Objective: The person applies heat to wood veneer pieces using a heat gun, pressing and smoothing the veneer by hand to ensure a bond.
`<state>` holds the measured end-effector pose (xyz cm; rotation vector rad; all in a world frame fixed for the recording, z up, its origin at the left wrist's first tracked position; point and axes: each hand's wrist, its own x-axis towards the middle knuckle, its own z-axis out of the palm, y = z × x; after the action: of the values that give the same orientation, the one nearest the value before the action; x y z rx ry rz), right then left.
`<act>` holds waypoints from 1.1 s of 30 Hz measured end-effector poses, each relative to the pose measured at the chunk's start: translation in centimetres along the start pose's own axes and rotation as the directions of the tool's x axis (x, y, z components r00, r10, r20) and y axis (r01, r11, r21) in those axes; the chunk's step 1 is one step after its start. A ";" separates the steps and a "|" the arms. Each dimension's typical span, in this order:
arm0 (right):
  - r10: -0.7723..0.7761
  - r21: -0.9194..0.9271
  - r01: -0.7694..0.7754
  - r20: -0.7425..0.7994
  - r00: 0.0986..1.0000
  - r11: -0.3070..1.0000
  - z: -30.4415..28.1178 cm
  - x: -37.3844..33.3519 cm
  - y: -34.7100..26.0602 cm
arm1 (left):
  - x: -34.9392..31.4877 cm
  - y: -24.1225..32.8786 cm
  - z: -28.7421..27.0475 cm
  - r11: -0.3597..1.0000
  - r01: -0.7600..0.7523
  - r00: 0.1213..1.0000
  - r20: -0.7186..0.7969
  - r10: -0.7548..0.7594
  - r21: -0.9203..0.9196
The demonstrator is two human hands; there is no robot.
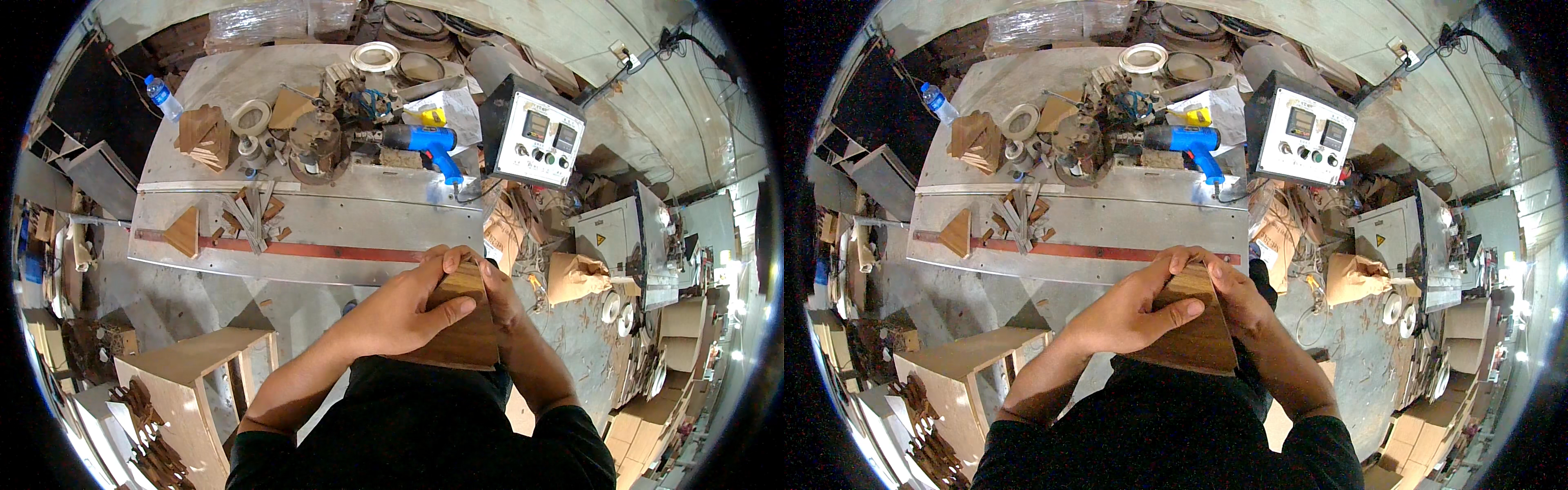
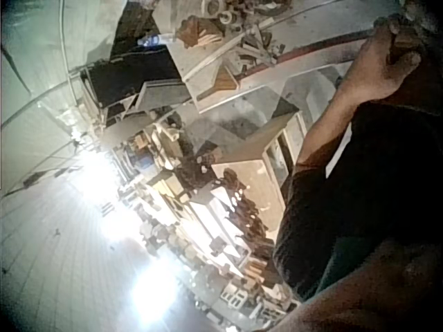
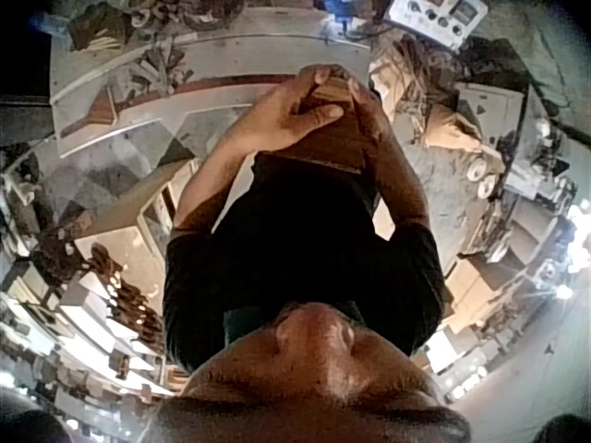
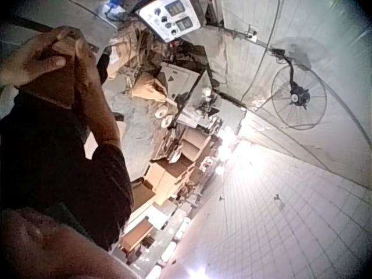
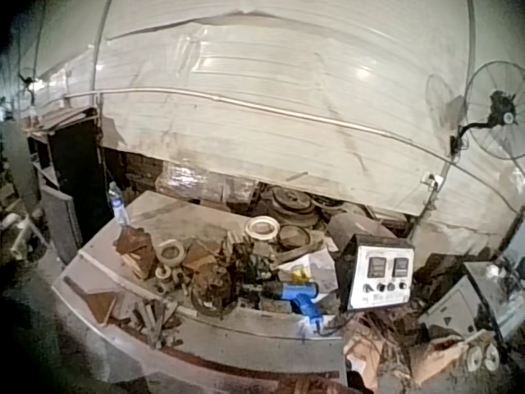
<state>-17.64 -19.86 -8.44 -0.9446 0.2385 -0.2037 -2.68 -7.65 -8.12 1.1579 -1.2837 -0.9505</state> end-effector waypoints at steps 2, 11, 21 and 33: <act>0.005 -0.001 -0.005 0.006 1.000 1.000 -0.2 -0.1 -0.1 | 0.0 0.1 0.0 1.000 -0.002 1.000 -0.001 0.002 -0.014; -0.012 -0.014 0.012 -0.008 1.000 1.000 0.4 0.3 -0.8 | 0.4 -0.5 0.1 0.973 0.053 0.998 -0.015 -0.058 -0.226; 0.058 0.069 -0.053 -0.076 0.995 0.996 0.2 0.4 -0.6 | 1.0 -0.6 -0.7 0.950 0.126 0.986 -0.071 -0.152 -0.287; 0.050 0.017 -0.049 -0.019 0.999 0.999 0.7 0.4 -1.1 | 1.7 0.2 -1.6 0.864 0.245 0.959 -0.019 -0.282 -0.440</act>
<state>-17.14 -20.10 -7.20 -0.9195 0.2775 -0.1692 -1.00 -9.11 -7.43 1.0173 -0.7964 -1.3015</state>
